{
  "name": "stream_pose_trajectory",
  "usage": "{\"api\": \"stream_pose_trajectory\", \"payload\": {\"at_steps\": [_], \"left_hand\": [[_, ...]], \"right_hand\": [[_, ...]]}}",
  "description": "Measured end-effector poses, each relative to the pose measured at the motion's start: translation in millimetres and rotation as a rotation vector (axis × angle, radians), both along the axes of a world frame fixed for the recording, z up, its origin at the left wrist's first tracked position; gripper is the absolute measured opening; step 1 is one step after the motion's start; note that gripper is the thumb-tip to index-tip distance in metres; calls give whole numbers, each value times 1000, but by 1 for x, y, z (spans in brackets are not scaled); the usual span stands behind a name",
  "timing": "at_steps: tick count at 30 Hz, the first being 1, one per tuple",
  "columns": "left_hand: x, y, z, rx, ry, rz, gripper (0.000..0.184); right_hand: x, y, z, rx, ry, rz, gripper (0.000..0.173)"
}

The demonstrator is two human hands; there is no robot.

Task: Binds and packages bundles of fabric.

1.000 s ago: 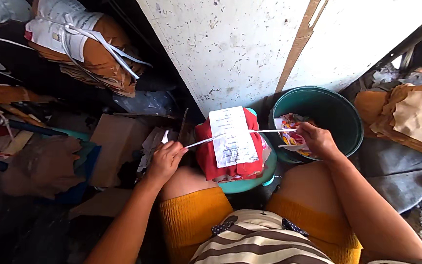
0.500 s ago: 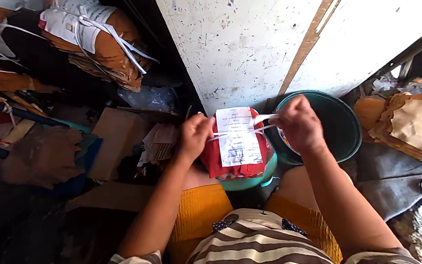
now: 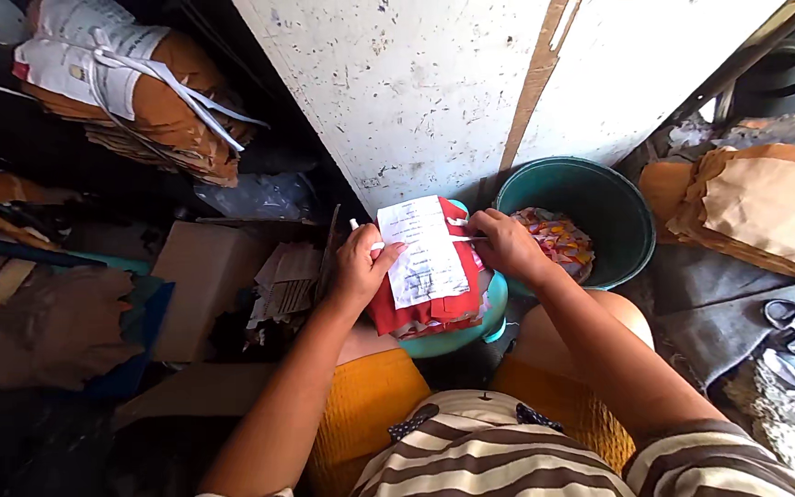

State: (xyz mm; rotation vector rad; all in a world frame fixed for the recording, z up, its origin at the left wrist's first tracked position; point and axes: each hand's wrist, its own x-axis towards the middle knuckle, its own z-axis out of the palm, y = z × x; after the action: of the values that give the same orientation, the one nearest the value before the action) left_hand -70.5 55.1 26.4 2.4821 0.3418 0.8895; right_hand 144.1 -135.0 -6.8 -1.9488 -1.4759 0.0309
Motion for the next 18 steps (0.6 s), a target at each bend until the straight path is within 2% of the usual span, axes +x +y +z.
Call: {"api": "stream_pose_trajectory", "payload": {"at_steps": [3, 5, 7, 9, 14, 18], "left_hand": [[-3, 4, 2, -77, 25, 16, 34], [-6, 8, 5, -294, 15, 18, 26], [-9, 11, 8, -606, -98, 2, 19], [-11, 12, 9, -800, -232, -5, 27], [-37, 13, -7, -799, -229, 3, 31], [-39, 9, 17, -991, -355, -105, 32]], "right_hand": [[6, -9, -4, -70, -44, 58, 14], [10, -14, -2, -45, 38, 92, 26], [15, -16, 0, -22, 132, 89, 41], [21, -16, -6, -13, 140, 65, 44], [32, -19, -39, -112, 223, -24, 39], [20, -15, -18, -65, 254, -60, 32]]}}
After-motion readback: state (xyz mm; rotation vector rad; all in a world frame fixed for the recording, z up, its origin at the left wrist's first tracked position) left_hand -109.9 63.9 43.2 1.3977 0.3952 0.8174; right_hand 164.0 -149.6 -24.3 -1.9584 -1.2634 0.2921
